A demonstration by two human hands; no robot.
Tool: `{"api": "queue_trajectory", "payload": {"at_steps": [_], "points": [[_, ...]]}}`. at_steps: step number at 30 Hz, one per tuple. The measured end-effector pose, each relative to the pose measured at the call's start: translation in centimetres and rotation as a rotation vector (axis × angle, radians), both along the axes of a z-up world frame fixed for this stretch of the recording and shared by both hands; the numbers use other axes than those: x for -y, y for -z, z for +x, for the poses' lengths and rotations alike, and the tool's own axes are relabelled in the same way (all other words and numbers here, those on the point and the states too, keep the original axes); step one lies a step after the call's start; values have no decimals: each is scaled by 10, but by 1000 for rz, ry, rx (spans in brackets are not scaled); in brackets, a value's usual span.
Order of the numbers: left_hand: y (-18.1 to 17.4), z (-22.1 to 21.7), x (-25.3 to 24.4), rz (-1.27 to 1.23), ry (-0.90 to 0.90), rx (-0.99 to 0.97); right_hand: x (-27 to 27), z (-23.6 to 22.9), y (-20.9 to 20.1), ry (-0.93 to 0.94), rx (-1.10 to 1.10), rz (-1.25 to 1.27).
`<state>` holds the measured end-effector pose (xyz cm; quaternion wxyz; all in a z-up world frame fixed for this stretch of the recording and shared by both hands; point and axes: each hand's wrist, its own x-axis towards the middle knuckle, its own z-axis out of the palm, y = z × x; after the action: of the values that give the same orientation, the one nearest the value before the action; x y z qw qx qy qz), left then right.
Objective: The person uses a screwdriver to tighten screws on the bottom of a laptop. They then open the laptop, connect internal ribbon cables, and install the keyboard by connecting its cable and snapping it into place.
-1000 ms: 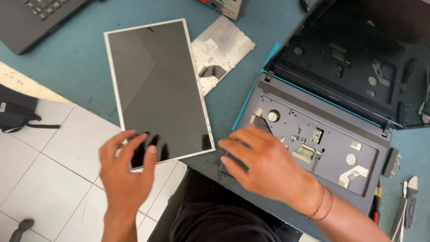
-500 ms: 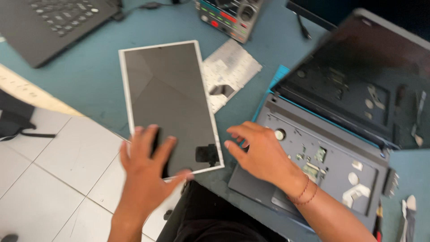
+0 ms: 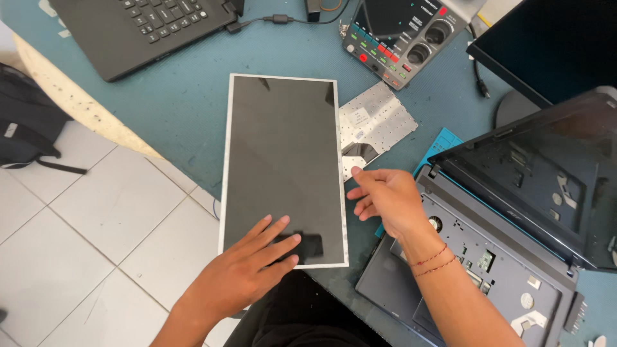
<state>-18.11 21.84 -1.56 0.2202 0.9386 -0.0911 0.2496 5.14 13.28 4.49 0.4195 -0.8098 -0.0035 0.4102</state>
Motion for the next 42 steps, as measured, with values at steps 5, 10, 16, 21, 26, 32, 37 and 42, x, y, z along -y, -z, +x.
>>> {"api": "queue_trajectory", "payload": {"at_steps": [5,10,16,21,26,32,37,42], "points": [[-36,3,-3,-12,-44,190,-5,-5,16,274,-108,149],[-61,5,-12,-28,-89,404,-16,0,52,424,-88,281],[-65,3,-12,-14,-124,379,-23,-11,38,338,21,249],[-67,3,-9,-17,-139,357,-5,-22,27,432,-8,422],[-72,10,-7,-12,-170,342,35,-40,35,473,-1,583],[-51,24,9,-137,-164,243,134,-72,51,198,281,315],[-38,54,33,-109,-177,138,212,-104,88,237,274,495],[-10,72,47,-37,-143,39,257,-114,88,353,319,546]]}}
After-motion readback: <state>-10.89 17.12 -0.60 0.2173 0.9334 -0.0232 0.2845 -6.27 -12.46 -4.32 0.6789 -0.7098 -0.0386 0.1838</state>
